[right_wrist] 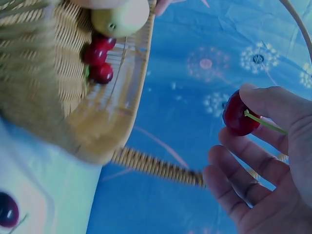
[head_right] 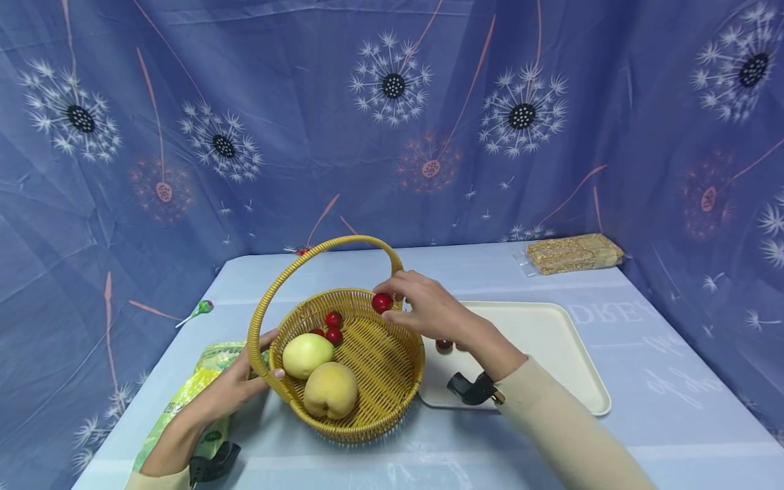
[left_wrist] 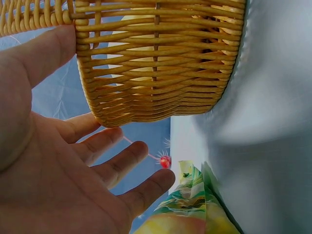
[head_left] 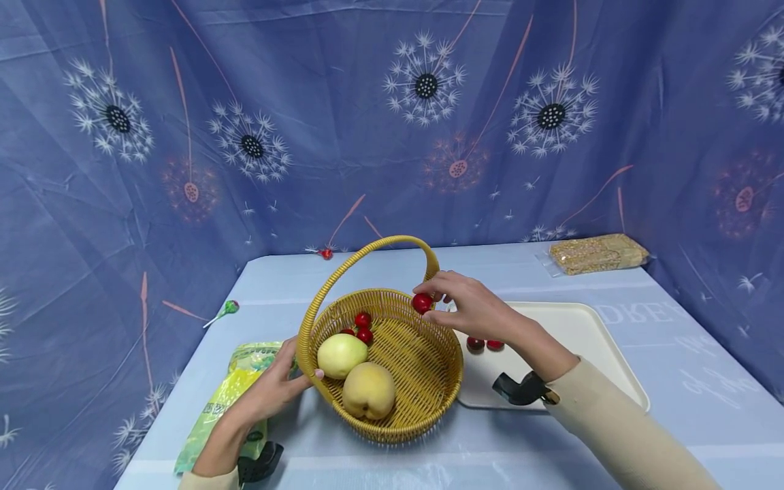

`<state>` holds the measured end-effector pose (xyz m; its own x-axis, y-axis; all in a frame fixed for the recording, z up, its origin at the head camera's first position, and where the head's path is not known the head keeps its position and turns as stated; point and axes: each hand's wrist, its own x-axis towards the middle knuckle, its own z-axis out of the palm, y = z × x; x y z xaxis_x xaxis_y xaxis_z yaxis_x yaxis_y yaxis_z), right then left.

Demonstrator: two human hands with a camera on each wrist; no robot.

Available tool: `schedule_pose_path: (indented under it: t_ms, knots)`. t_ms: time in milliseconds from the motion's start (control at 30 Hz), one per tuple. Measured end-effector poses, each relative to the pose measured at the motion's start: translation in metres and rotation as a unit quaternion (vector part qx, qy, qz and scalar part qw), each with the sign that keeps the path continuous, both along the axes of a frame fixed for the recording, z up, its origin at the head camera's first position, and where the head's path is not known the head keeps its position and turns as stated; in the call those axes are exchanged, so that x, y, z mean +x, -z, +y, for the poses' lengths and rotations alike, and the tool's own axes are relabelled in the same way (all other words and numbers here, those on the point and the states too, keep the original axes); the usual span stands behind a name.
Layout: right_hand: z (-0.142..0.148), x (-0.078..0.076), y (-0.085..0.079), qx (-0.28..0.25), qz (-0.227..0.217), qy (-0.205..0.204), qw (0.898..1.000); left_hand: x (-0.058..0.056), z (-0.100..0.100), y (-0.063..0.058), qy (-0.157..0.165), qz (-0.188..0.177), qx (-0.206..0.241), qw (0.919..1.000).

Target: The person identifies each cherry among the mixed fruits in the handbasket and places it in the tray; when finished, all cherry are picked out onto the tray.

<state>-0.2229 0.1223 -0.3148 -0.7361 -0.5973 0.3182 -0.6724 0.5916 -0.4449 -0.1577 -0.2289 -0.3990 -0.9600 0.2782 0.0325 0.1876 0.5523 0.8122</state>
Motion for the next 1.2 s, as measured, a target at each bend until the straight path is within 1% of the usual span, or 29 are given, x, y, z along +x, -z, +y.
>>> schedule_pose_path:
  t_ms: [133,233,567,700,900,1033,1200]
  knots:
    - [0.023,0.003,0.005,-0.016,0.001,0.024,1.000,0.000,0.000,0.000,-0.003,-0.005,-0.002,1.0000]
    - [0.040,0.004,0.012,-0.019,0.000,0.044,0.999,0.000,0.000,0.000,-0.003,-0.006,-0.002,1.0000]
    - [0.088,-0.002,0.049,-0.020,0.004,0.101,0.995,0.000,0.000,0.000,-0.006,-0.015,-0.003,0.9999]
    - [0.102,-0.006,0.063,-0.023,-0.001,0.115,0.993,0.000,0.001,-0.001,-0.007,-0.013,0.000,0.9999]
    - [0.117,-0.009,0.083,-0.008,-0.035,0.146,0.989,0.000,0.001,-0.001,-0.007,-0.009,0.004,0.9999]
    - [0.125,-0.012,0.093,-0.001,-0.043,0.153,0.987,0.000,0.001,-0.001,-0.006,-0.007,0.003,1.0000]
    - [0.131,-0.017,0.103,0.014,-0.064,0.164,0.984,-0.001,0.001,-0.001,-0.005,-0.005,0.001,1.0000]
